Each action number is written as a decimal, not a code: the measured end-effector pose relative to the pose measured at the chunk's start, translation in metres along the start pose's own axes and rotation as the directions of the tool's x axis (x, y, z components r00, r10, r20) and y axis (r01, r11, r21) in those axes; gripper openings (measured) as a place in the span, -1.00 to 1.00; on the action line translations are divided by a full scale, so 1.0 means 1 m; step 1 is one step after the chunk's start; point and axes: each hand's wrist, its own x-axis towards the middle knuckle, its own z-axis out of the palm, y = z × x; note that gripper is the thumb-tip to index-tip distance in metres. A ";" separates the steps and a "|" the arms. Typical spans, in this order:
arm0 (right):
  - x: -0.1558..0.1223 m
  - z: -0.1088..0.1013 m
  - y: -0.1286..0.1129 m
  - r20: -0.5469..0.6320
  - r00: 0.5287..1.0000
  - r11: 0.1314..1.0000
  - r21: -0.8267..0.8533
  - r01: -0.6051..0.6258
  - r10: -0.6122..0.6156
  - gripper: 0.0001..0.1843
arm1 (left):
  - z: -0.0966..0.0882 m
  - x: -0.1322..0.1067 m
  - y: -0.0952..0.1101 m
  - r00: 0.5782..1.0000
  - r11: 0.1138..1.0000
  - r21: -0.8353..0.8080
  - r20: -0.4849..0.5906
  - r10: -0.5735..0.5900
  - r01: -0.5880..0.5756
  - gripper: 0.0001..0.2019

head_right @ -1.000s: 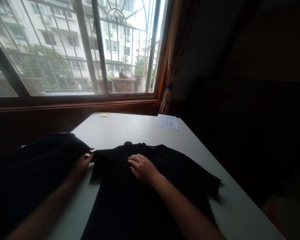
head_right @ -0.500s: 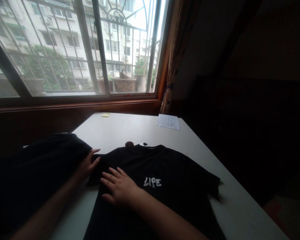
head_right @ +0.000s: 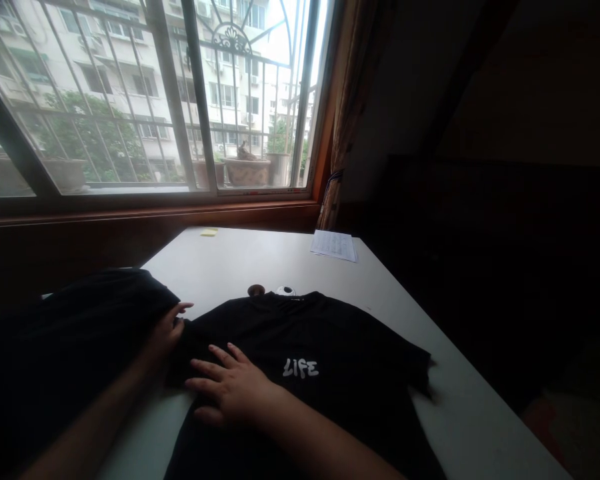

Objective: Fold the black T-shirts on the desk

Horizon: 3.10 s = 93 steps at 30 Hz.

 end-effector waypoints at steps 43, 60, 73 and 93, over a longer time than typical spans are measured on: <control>-0.158 -0.063 0.215 -0.422 0.655 0.626 -0.226 -0.746 0.627 -0.41 | 0.035 -0.007 0.032 0.895 0.873 0.391 0.434 0.106 -0.293 -0.42; -0.121 -0.075 0.255 -0.392 0.638 0.606 -0.221 -0.764 0.662 -0.38 | 0.073 0.065 0.058 0.845 0.730 0.684 0.400 -0.354 -0.018 -0.14; -0.096 -0.083 0.298 -0.388 0.654 0.627 -0.214 -0.749 0.649 -0.37 | 0.085 0.091 0.018 0.900 0.769 0.639 0.350 -0.260 -0.026 -0.19; -0.073 -0.095 0.329 -0.394 0.681 0.671 -0.187 -0.717 0.618 -0.39 | 0.095 0.125 0.005 0.901 0.773 0.634 0.349 -0.258 -0.024 -0.18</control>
